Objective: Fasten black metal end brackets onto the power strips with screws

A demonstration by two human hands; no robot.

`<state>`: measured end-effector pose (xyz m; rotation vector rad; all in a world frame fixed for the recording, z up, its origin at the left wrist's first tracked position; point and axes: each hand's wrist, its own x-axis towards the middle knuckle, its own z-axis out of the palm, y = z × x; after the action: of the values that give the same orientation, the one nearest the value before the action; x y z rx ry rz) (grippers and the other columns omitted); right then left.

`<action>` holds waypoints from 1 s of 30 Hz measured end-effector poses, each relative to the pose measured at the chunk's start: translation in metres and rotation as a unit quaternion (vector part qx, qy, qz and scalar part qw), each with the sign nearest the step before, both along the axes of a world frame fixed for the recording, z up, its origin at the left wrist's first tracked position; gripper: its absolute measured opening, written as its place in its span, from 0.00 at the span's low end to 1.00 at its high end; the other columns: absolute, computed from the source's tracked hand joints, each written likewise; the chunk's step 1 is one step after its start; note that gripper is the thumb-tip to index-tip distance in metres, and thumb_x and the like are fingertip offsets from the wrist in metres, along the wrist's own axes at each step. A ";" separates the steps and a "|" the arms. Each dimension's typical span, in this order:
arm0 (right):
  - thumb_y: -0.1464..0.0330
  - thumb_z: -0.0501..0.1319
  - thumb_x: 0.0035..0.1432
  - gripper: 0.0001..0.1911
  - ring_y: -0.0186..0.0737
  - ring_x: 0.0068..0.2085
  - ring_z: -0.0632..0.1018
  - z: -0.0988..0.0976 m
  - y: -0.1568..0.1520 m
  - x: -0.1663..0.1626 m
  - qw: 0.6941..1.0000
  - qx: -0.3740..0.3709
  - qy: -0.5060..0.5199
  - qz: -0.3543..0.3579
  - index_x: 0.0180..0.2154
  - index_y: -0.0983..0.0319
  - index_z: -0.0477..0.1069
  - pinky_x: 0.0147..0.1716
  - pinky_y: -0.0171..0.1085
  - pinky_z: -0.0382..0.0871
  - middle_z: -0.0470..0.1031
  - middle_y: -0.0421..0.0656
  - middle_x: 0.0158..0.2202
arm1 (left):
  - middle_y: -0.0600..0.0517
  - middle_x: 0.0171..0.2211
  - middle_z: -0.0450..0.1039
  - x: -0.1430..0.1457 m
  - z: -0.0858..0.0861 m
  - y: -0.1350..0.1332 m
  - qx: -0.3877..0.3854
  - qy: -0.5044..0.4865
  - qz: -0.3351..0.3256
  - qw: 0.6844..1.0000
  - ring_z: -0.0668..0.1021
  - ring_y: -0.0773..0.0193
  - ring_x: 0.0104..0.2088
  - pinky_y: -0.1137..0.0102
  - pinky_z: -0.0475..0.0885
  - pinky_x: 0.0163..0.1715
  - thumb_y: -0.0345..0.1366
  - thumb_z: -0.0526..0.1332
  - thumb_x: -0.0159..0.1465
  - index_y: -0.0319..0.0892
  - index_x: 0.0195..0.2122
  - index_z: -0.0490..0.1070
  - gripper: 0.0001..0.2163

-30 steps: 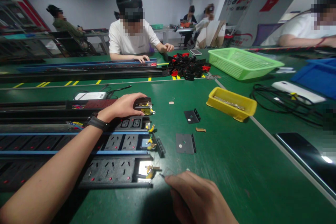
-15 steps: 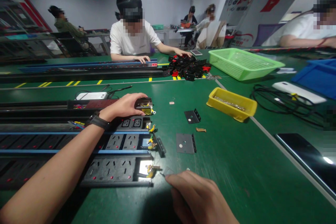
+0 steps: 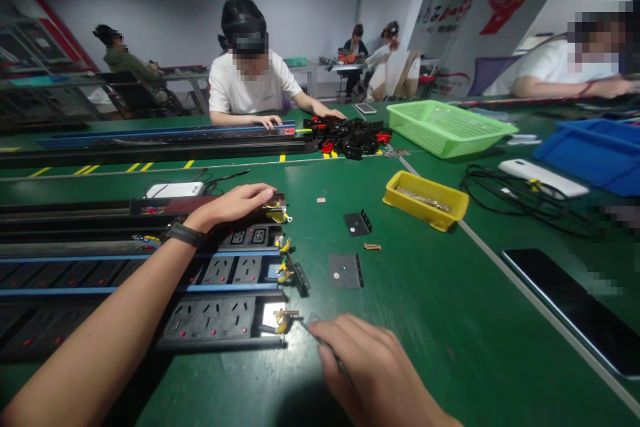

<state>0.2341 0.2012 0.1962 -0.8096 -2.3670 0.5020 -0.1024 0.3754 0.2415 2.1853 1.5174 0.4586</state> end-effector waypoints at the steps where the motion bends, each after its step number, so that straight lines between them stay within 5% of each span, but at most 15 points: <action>1: 0.73 0.54 0.68 0.14 0.37 0.37 0.82 0.002 0.000 -0.001 1.000 0.002 -0.003 -0.003 0.51 0.58 0.72 0.37 0.33 0.75 0.81 0.42 0.39 | 0.47 0.55 0.77 0.001 0.001 -0.001 0.005 0.003 0.008 1.000 0.77 0.51 0.53 0.63 0.70 0.54 0.60 0.46 0.71 0.44 0.54 0.75 0.29; 14: 0.71 0.60 0.65 0.12 0.38 0.42 0.81 0.012 -0.005 -0.004 0.997 -0.040 -0.064 0.011 0.49 0.56 0.75 0.39 0.35 0.70 0.81 0.38 0.43 | 0.46 0.38 0.80 0.007 0.002 -0.005 0.073 0.101 0.066 0.990 0.79 0.51 0.39 0.66 0.66 0.38 0.59 0.43 0.72 0.44 0.35 0.76 0.29; 30: 0.72 0.62 0.61 0.11 0.42 0.43 0.75 -0.001 -0.012 -0.005 0.991 0.039 -0.120 0.039 0.46 0.57 0.74 0.36 0.36 0.68 0.79 0.41 0.45 | 0.48 0.38 0.79 0.005 -0.004 -0.006 0.074 0.126 0.073 0.987 0.79 0.52 0.40 0.67 0.64 0.35 0.59 0.43 0.73 0.46 0.34 0.71 0.27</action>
<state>0.2293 0.1887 0.1952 -0.7823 -2.6292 0.3584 -0.0977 0.3699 0.2372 2.3253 1.8414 0.3603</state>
